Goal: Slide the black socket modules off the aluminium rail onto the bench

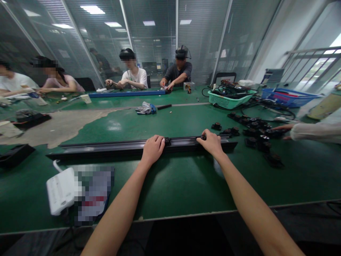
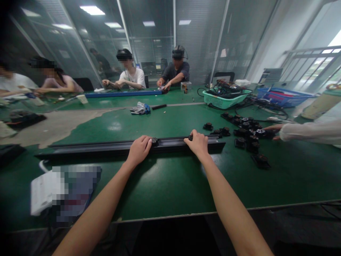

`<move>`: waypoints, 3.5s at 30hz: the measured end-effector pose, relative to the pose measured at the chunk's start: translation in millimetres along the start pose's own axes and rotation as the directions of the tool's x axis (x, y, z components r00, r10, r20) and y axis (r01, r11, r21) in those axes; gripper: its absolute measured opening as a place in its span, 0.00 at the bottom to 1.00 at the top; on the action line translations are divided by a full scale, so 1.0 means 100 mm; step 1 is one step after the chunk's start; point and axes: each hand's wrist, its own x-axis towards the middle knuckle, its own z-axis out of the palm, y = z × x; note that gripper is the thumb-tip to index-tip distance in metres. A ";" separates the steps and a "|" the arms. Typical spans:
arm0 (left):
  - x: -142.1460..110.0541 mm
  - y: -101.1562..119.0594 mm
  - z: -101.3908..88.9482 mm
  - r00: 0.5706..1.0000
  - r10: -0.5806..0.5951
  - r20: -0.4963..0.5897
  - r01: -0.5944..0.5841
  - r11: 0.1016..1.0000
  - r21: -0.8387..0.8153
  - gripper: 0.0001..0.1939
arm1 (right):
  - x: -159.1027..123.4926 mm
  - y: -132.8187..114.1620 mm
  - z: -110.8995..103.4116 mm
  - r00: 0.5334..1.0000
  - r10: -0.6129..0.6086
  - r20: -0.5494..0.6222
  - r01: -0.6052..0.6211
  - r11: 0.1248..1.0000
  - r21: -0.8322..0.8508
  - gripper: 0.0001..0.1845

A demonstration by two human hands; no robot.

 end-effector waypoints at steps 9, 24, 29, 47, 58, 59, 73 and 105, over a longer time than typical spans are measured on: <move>0.00 0.00 -0.01 1.000 -0.002 0.004 0.002 1.000 -0.009 0.18 | 0.04 0.04 -0.03 0.998 0.026 0.058 -0.024 0.999 -0.034 0.14; -0.01 0.00 -0.01 1.000 -0.004 -0.008 0.004 1.000 0.002 0.19 | 0.04 0.26 0.03 0.978 -0.205 0.044 0.206 0.978 -0.018 0.13; -0.01 0.01 -0.01 1.000 -0.002 0.007 0.002 1.000 0.001 0.19 | -0.08 0.33 0.16 0.960 -0.234 -0.155 0.244 0.969 0.049 0.17; 0.02 0.02 -0.03 1.000 -0.012 0.021 0.012 1.000 -0.003 0.20 | -0.10 0.34 0.12 0.958 -0.179 -0.225 0.202 0.976 0.083 0.23; 0.02 0.02 -0.02 1.000 -0.012 0.012 0.012 1.000 -0.016 0.19 | -0.07 0.37 0.11 0.963 -0.180 -0.199 0.209 0.968 0.140 0.23; 0.02 0.02 -0.02 1.000 -0.014 0.013 0.014 1.000 -0.017 0.19 | -0.07 0.38 0.12 0.963 -0.180 -0.200 0.208 0.969 0.133 0.23; 0.02 0.00 0.00 1.000 -0.001 0.011 0.001 1.000 0.000 0.20 | -0.05 0.43 0.08 0.961 -0.139 -0.240 0.160 0.985 0.070 0.19; 0.02 0.02 -0.02 1.000 -0.009 0.009 0.009 1.000 -0.019 0.19 | -0.03 0.53 0.07 0.962 -0.012 -0.273 0.028 0.998 0.054 0.15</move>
